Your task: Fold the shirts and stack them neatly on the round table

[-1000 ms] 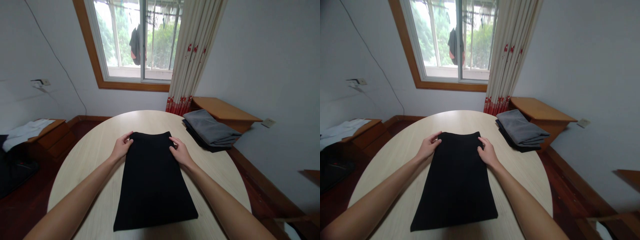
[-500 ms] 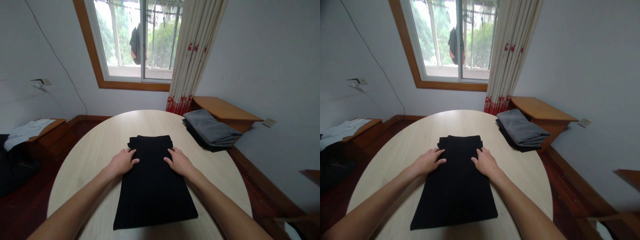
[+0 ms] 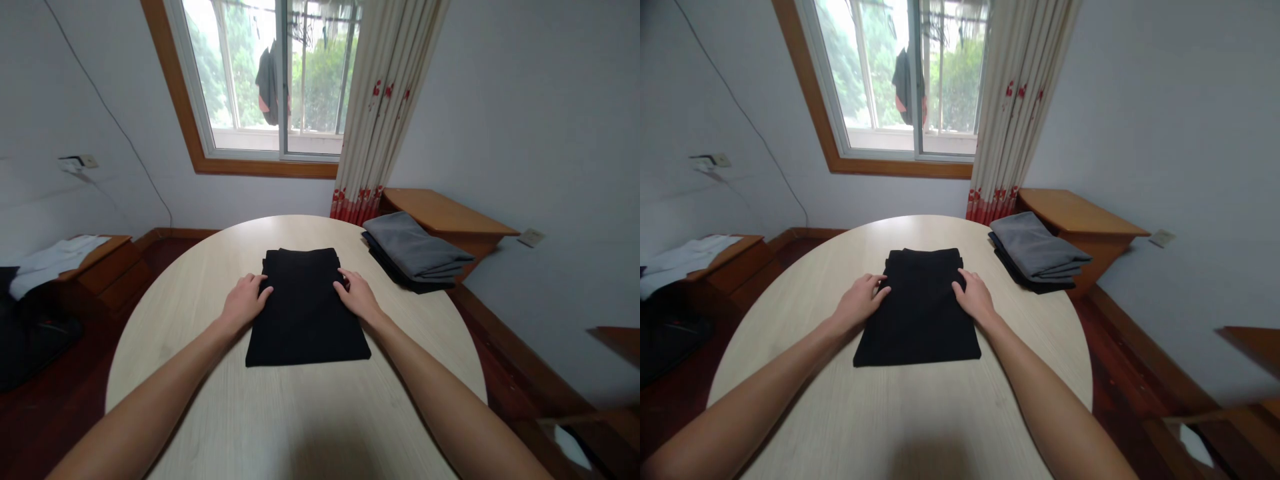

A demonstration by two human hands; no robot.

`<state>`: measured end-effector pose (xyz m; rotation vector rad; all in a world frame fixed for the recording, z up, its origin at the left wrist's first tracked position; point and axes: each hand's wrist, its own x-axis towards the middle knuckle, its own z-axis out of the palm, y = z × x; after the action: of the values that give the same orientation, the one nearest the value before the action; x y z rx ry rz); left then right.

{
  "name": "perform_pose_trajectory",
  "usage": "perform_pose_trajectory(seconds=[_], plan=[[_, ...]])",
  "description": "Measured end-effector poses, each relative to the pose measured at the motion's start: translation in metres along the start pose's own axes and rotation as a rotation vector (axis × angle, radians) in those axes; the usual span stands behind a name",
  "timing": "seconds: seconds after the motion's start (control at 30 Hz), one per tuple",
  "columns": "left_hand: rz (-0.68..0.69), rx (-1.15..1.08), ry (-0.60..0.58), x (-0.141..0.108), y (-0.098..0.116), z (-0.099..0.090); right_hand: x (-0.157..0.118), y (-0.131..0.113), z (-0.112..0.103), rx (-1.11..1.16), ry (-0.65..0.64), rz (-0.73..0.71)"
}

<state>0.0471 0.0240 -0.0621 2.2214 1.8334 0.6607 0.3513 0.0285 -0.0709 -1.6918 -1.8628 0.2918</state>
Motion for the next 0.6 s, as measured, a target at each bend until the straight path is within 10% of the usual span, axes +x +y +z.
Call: perform_pose_trajectory(seconds=[0.47,0.6], plan=[[-0.16,-0.5,-0.479,-0.079,0.009,-0.041,-0.065,-0.009,-0.059,0.718,-0.563,0.153],[-0.134,-0.463,-0.461,-0.095,0.018,-0.049,-0.078,-0.013,-0.068,0.689,-0.514,0.107]])
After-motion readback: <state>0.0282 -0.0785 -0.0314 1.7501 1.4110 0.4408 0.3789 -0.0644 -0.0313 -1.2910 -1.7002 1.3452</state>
